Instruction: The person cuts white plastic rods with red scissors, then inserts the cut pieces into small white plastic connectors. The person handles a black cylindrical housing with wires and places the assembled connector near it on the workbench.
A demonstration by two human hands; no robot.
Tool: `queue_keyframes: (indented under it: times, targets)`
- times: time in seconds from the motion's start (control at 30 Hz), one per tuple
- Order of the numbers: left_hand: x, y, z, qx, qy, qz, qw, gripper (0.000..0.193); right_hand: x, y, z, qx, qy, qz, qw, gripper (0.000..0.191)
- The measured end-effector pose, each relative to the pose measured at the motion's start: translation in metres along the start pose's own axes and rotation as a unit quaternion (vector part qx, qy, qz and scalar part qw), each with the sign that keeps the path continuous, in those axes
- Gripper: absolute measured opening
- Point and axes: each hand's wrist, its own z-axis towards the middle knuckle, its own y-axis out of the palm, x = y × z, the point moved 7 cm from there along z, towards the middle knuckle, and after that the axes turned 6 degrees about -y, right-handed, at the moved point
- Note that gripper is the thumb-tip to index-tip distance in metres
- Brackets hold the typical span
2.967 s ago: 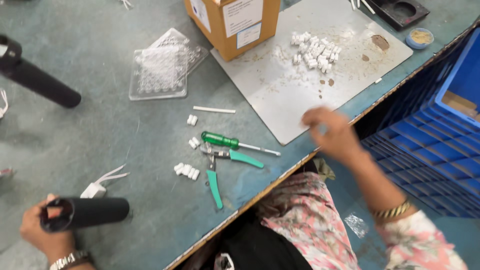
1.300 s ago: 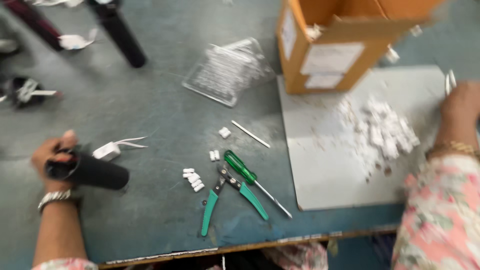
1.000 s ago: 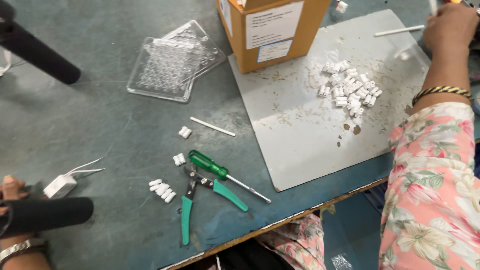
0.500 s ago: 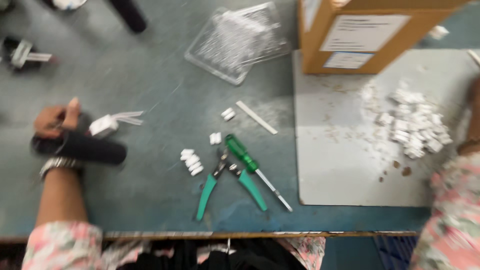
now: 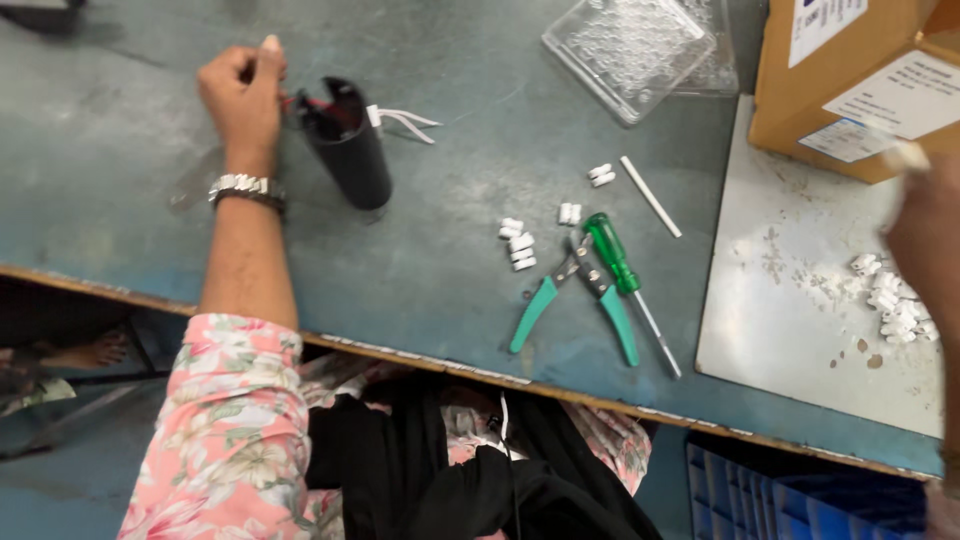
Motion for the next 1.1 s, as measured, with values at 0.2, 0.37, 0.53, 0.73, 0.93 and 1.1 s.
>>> queue_keyframes:
  times: [0.2, 0.37, 0.53, 0.73, 0.93, 1.1]
  targets:
    - [-0.026, -0.023, 0.0, 0.092, -0.072, -0.255, 0.96, 0.026, -0.188, -0.056, 0.098, 0.046, -0.138, 0.107, 0.984, 0.015]
    - [-0.035, -0.051, -0.018, 0.108, -0.067, -0.289, 0.949, 0.024, -0.317, -0.074, 0.137, 0.02, -0.273, 0.123, 0.954, 0.012]
    - [-0.05, -0.065, -0.067, 0.077, -0.047, -0.245, 0.965, 0.025, -0.342, -0.071, 0.146, -0.001, -0.272, 0.206, 0.94, 0.015]
    - [-0.034, -0.035, -0.124, 0.015, 0.004, -0.165, 0.986, 0.023, -0.322, -0.049, 0.139, 0.037, -0.198, 0.307, 0.93, 0.019]
    - [-0.014, -0.032, -0.132, -0.027, 0.059, -0.098, 0.993, 0.019, -0.286, -0.018, 0.139, 0.139, -0.135, 0.468, 0.862, 0.009]
    - [0.015, -0.046, -0.129, -0.033, 0.124, -0.053, 0.99, 0.018, -0.266, -0.004, 0.154, 0.131, -0.065, 0.654, 0.743, 0.009]
